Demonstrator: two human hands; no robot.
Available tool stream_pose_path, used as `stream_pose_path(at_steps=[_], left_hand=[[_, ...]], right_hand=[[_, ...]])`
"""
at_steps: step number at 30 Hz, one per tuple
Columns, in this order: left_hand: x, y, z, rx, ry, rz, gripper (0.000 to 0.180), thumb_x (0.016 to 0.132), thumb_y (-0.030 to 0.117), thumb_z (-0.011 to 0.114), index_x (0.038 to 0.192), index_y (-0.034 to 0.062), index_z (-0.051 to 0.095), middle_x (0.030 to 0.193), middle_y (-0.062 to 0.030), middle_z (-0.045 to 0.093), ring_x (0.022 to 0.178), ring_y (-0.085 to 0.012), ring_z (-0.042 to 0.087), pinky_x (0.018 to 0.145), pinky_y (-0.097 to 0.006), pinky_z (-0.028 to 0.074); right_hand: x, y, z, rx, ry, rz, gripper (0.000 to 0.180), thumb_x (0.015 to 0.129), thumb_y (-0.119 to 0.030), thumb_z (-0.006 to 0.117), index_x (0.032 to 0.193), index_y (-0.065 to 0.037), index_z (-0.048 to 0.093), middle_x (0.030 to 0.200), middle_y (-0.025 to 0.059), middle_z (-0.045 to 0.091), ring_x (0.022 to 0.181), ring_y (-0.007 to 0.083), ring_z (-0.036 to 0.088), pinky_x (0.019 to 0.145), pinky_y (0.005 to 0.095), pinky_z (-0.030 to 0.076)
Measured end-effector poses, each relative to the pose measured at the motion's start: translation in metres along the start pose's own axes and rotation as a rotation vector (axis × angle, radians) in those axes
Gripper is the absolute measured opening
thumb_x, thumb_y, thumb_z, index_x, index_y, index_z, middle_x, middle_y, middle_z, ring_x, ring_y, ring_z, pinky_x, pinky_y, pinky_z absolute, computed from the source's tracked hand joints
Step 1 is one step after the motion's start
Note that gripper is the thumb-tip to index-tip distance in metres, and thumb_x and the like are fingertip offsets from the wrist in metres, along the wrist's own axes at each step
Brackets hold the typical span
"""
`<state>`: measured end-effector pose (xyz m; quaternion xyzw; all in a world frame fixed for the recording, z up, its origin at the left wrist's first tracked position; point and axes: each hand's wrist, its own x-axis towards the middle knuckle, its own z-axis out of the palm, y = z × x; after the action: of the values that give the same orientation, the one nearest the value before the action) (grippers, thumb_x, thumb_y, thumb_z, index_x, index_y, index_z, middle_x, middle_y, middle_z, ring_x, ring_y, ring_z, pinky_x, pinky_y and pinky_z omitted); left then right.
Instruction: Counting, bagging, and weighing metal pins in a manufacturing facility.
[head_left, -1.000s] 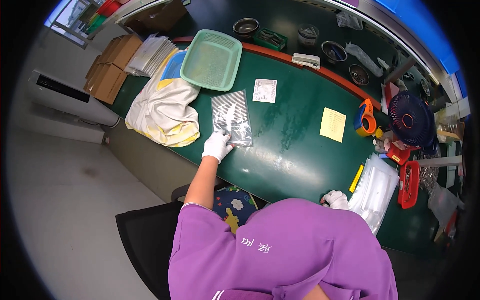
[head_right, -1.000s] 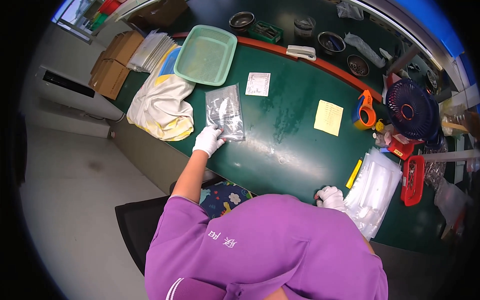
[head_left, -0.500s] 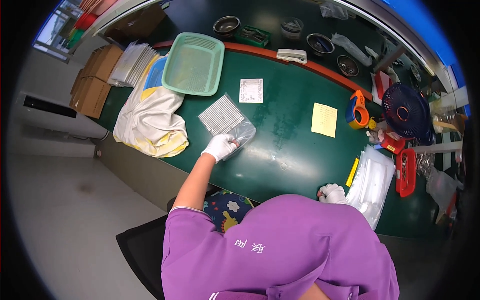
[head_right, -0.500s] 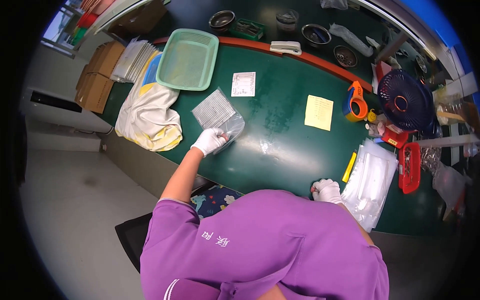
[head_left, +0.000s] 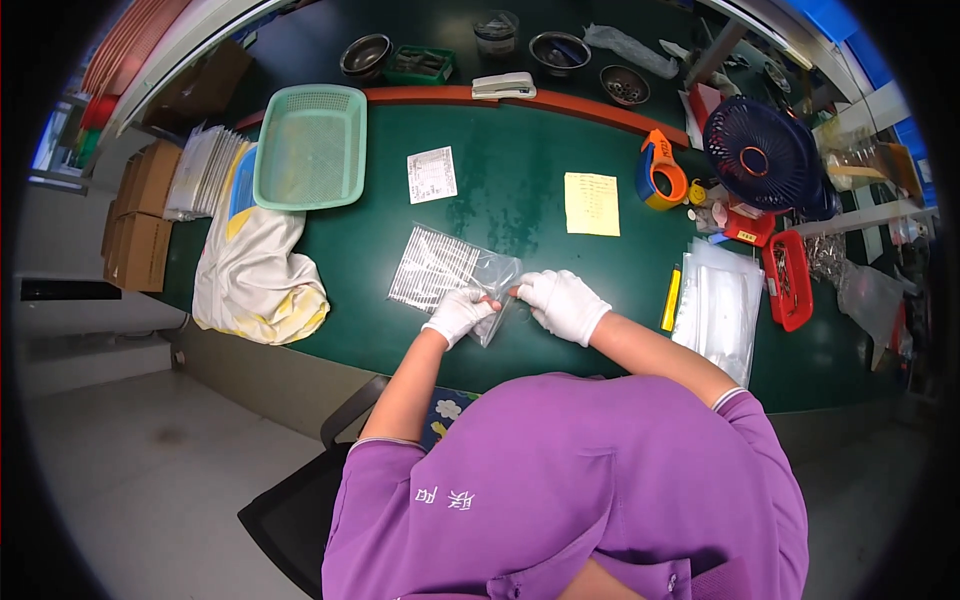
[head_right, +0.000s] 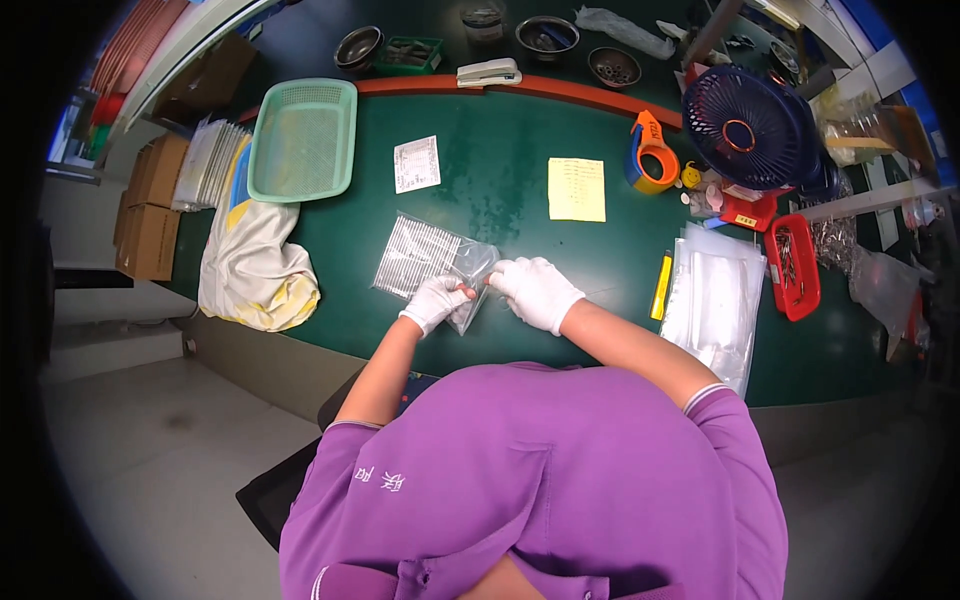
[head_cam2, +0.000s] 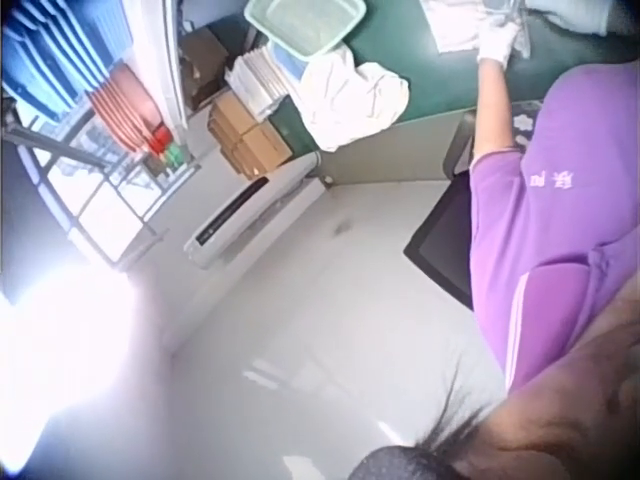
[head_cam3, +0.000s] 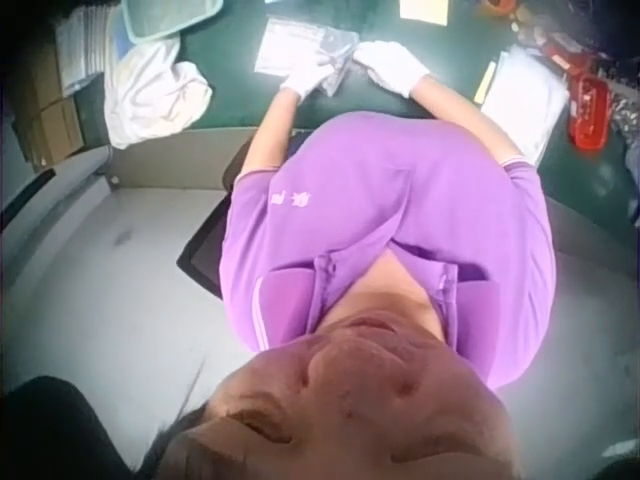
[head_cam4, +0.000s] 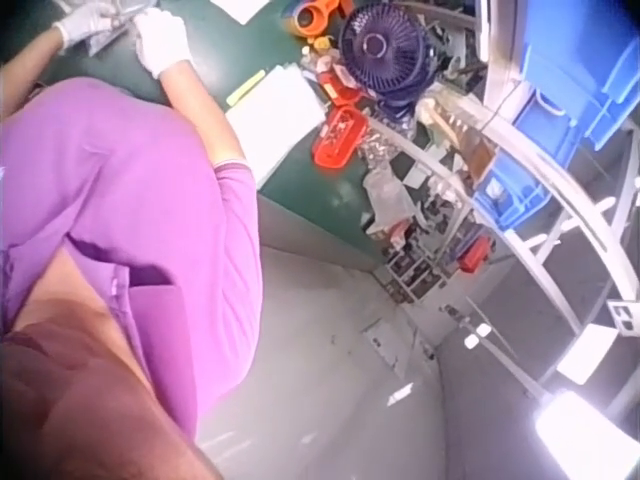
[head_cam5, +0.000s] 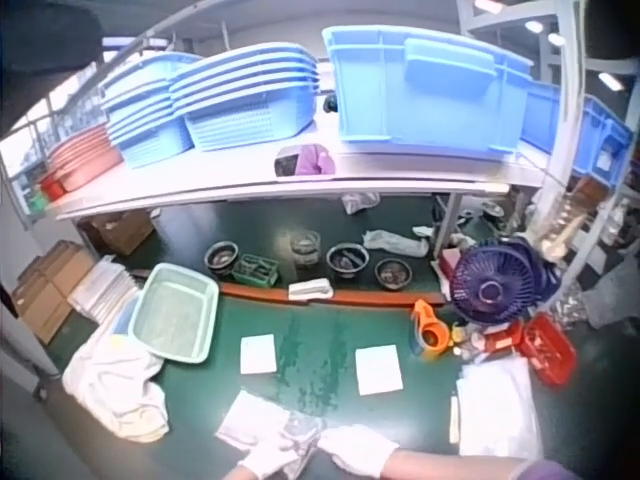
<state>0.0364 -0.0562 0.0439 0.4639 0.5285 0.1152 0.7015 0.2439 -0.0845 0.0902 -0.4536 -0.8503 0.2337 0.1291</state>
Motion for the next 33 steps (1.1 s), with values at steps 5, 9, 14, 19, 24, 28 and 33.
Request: stream_pose_path(at_steps=[5, 9, 14, 19, 24, 28, 33], left_hand=[[-0.001, -0.005, -0.001, 0.08, 0.048, 0.061, 0.017, 0.079, 0.018, 0.062, 0.071, 0.0045, 0.058, 0.057, -0.0001, 0.054, 0.049, -0.0087, 0.049, 0.046, -0.023, 0.039], [-0.005, -0.005, 0.007, 0.205, 0.237, 0.172, 0.013, 0.077, 0.016, 0.062, 0.076, 0.0032, 0.06, 0.06, -0.0033, 0.058, 0.055, -0.0114, 0.054, 0.051, -0.026, 0.043], [-0.018, 0.019, 0.025, 0.666, 0.603, 0.373, 0.013, 0.068, 0.016, 0.063, 0.075, 0.0059, 0.06, 0.068, -0.012, 0.06, 0.061, -0.0259, 0.059, 0.058, -0.035, 0.047], [-0.032, 0.02, 0.034, 0.911, 0.618, 0.4, 0.014, 0.07, 0.02, 0.061, 0.072, 0.0075, 0.057, 0.072, -0.0115, 0.057, 0.066, -0.029, 0.058, 0.06, -0.039, 0.047], [-0.048, 0.006, 0.025, 0.688, 0.705, 0.597, 0.01, 0.075, 0.017, 0.056, 0.074, 0.0071, 0.056, 0.074, -0.0107, 0.056, 0.068, -0.03, 0.056, 0.061, -0.037, 0.046], [-0.033, -0.04, -0.041, 0.814, 1.064, 0.554, 0.035, 0.069, 0.021, 0.062, 0.099, 0.0041, 0.054, 0.105, -0.0163, 0.051, 0.1, -0.0338, 0.047, 0.087, -0.043, 0.038], [-0.012, -0.051, -0.059, 1.004, 0.964, 0.453, 0.059, 0.066, 0.033, 0.063, 0.115, 0.0047, 0.046, 0.121, -0.0206, 0.041, 0.117, -0.0377, 0.034, 0.101, -0.048, 0.021]], right_hand=[[0.013, 0.007, 0.017, -0.068, -0.002, -0.076, 0.025, 0.067, -0.008, 0.058, 0.092, -0.009, 0.056, 0.086, 0.0094, 0.055, 0.079, 0.0282, 0.056, 0.066, 0.0387, 0.046], [0.023, 0.0, 0.013, -0.268, -0.13, -0.086, 0.018, 0.07, -0.01, 0.053, 0.087, -0.008, 0.057, 0.079, 0.0113, 0.055, 0.075, 0.0282, 0.055, 0.063, 0.038, 0.044], [0.025, -0.003, 0.041, -0.057, -0.074, -0.031, 0.013, 0.07, -0.012, 0.048, 0.076, -0.007, 0.058, 0.077, 0.0114, 0.055, 0.074, 0.0267, 0.055, 0.063, 0.0362, 0.044], [0.027, -0.003, 0.039, -0.184, -0.188, -0.214, 0.015, 0.072, -0.009, 0.046, 0.069, -0.005, 0.059, 0.077, 0.0168, 0.058, 0.07, 0.0315, 0.057, 0.065, 0.0386, 0.045], [0.029, -0.006, 0.041, 0.02, -0.207, 0.005, 0.017, 0.081, -0.011, 0.043, 0.085, -0.004, 0.058, 0.084, 0.0217, 0.057, 0.078, 0.0357, 0.057, 0.068, 0.0409, 0.047], [0.024, -0.008, 0.086, 1.135, 0.014, 0.593, 0.027, 0.088, -0.015, 0.043, 0.112, -0.008, 0.052, 0.079, 0.0082, 0.058, 0.066, 0.0213, 0.058, 0.06, 0.033, 0.048], [0.041, -0.004, 0.099, 1.168, -0.129, 0.734, 0.036, 0.086, -0.012, 0.044, 0.122, -0.015, 0.045, 0.079, 0.0069, 0.058, 0.064, 0.0185, 0.056, 0.057, 0.0297, 0.046]])
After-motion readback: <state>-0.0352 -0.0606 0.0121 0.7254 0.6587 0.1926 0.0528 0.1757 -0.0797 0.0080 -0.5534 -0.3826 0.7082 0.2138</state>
